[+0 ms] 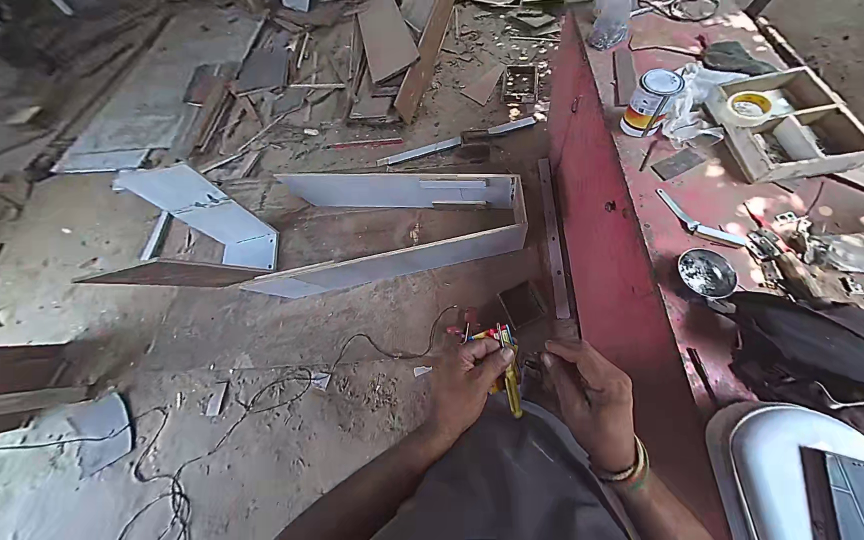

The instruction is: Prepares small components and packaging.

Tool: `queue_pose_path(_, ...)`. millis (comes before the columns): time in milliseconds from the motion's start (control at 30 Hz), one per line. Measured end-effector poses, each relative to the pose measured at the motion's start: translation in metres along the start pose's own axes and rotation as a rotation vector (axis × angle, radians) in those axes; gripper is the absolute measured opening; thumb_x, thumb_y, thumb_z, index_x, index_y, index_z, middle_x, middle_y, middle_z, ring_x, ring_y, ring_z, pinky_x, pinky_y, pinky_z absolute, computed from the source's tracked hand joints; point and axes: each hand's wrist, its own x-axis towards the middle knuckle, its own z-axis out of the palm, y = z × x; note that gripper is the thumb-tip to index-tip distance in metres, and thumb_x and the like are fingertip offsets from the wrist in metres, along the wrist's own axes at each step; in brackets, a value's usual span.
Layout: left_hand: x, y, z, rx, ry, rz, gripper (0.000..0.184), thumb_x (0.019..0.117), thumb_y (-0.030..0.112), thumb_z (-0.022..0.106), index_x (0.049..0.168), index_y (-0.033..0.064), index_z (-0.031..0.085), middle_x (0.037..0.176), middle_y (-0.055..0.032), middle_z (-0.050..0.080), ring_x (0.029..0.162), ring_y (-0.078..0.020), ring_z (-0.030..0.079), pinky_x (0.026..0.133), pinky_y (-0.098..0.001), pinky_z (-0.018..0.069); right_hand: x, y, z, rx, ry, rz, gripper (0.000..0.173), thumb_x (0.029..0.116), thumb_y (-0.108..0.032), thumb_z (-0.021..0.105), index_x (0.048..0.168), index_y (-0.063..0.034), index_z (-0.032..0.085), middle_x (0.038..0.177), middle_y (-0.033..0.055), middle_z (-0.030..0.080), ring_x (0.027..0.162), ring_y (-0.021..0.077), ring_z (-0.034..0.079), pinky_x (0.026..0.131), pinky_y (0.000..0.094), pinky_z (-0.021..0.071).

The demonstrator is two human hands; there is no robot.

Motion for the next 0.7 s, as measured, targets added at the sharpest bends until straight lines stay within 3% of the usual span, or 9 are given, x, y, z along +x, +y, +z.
queue_pose_path(100, -0.009, 0.000, -0.023, -0.061, 0.104, 0.038, 0.018, 0.0979, 0.018, 0.068, 0.088, 0.0046, 0.076, 0.078, -0.0041, 0.071, 0.070, -0.0120, 0.067, 0.066, -0.0295, 0.0579, -0.003, -0.016, 0.033, -0.117, -0.223, 0.000, 0.028, 0.0924, -0.035, 0.074, 0.101, -0.0078, 0.077, 0.094, 0.0003, 0.075, 0.080, 0.0025, 0.070, 0.070, 0.0195, 0.0599)
queue_pose_path(167, -0.017, 0.000, -0.036, -0.086, 0.176, 0.070, 0.016, 0.0972, 0.015, 0.068, 0.089, 0.0046, 0.076, 0.078, -0.0019, 0.071, 0.071, -0.0086, 0.067, 0.068, -0.0269, 0.0571, -0.003, -0.023, 0.059, -0.266, -0.320, -0.024, 0.042, 0.0836, -0.046, 0.078, 0.099, -0.0080, 0.075, 0.090, 0.0039, 0.072, 0.075, 0.0097, 0.069, 0.063, 0.0273, 0.0592)
queue_pose_path(233, -0.024, -0.001, -0.050, -0.078, 0.249, 0.097, 0.014, 0.0968, 0.012, 0.068, 0.090, 0.0042, 0.076, 0.080, -0.0011, 0.072, 0.072, -0.0066, 0.067, 0.069, -0.0248, 0.0569, 0.001, -0.028, 0.082, -0.326, -0.395, -0.029, 0.043, 0.0766, -0.040, 0.081, 0.100, -0.0051, 0.073, 0.091, 0.0082, 0.070, 0.072, 0.0174, 0.070, 0.059, 0.0352, 0.0591)
queue_pose_path(300, -0.032, -0.006, -0.064, -0.062, 0.317, 0.119, 0.014, 0.0968, 0.012, 0.068, 0.090, 0.0041, 0.077, 0.080, -0.0013, 0.072, 0.072, -0.0066, 0.066, 0.069, -0.0248, 0.0566, 0.003, -0.033, 0.100, -0.321, -0.463, -0.035, 0.040, 0.0762, -0.034, 0.081, 0.102, -0.0039, 0.073, 0.092, 0.0088, 0.071, 0.074, 0.0187, 0.070, 0.062, 0.0372, 0.0602)
queue_pose_path(400, -0.046, -0.012, -0.084, -0.064, 0.380, 0.158, 0.017, 0.0990, 0.016, 0.066, 0.096, 0.0037, 0.078, 0.085, -0.0018, 0.075, 0.077, -0.0071, 0.070, 0.074, -0.0263, 0.0594, 0.003, -0.040, 0.116, -0.234, -0.520, -0.007, 0.031, 0.0833, -0.033, 0.076, 0.099, -0.0063, 0.074, 0.090, 0.0026, 0.072, 0.076, 0.0092, 0.069, 0.068, 0.0277, 0.0593)
queue_pose_path(467, -0.054, -0.014, -0.095, -0.111, 0.397, 0.196, 0.018, 0.1000, 0.015, 0.064, 0.100, 0.0023, 0.077, 0.091, -0.0032, 0.076, 0.084, -0.0082, 0.072, 0.079, -0.0276, 0.0612, 0.007, -0.047, 0.118, -0.022, -0.557, 0.179, 0.026, 0.0845, -0.022, 0.076, 0.104, -0.0053, 0.073, 0.092, -0.0009, 0.073, 0.077, 0.0038, 0.069, 0.069, 0.0215, 0.0603)
queue_pose_path(567, -0.065, -0.018, -0.113, -0.154, 0.366, 0.280, 0.021, 0.0970, 0.004, 0.061, 0.111, -0.0012, 0.076, 0.108, -0.0076, 0.077, 0.096, -0.0107, 0.072, 0.086, -0.0280, 0.0603, 0.014, -0.045, 0.114, 0.499, -0.492, 0.523, 0.029, 0.0853, 0.000, 0.066, 0.113, 0.0042, 0.064, 0.089, 0.0101, 0.072, 0.070, 0.0163, 0.070, 0.061, 0.0301, 0.0618)
queue_pose_path(700, -0.074, -0.020, -0.131, -0.129, 0.372, 0.310, 0.025, 0.0973, -0.002, 0.058, 0.118, -0.0002, 0.073, 0.115, -0.0078, 0.075, 0.098, -0.0113, 0.072, 0.087, -0.0279, 0.0605, 0.021, -0.035, 0.115, 0.868, -0.423, 0.729, 0.030, 0.0888, -0.005, 0.052, 0.116, -0.0013, 0.064, 0.083, 0.0100, 0.068, 0.070, 0.0220, 0.071, 0.060, 0.0401, 0.0633)
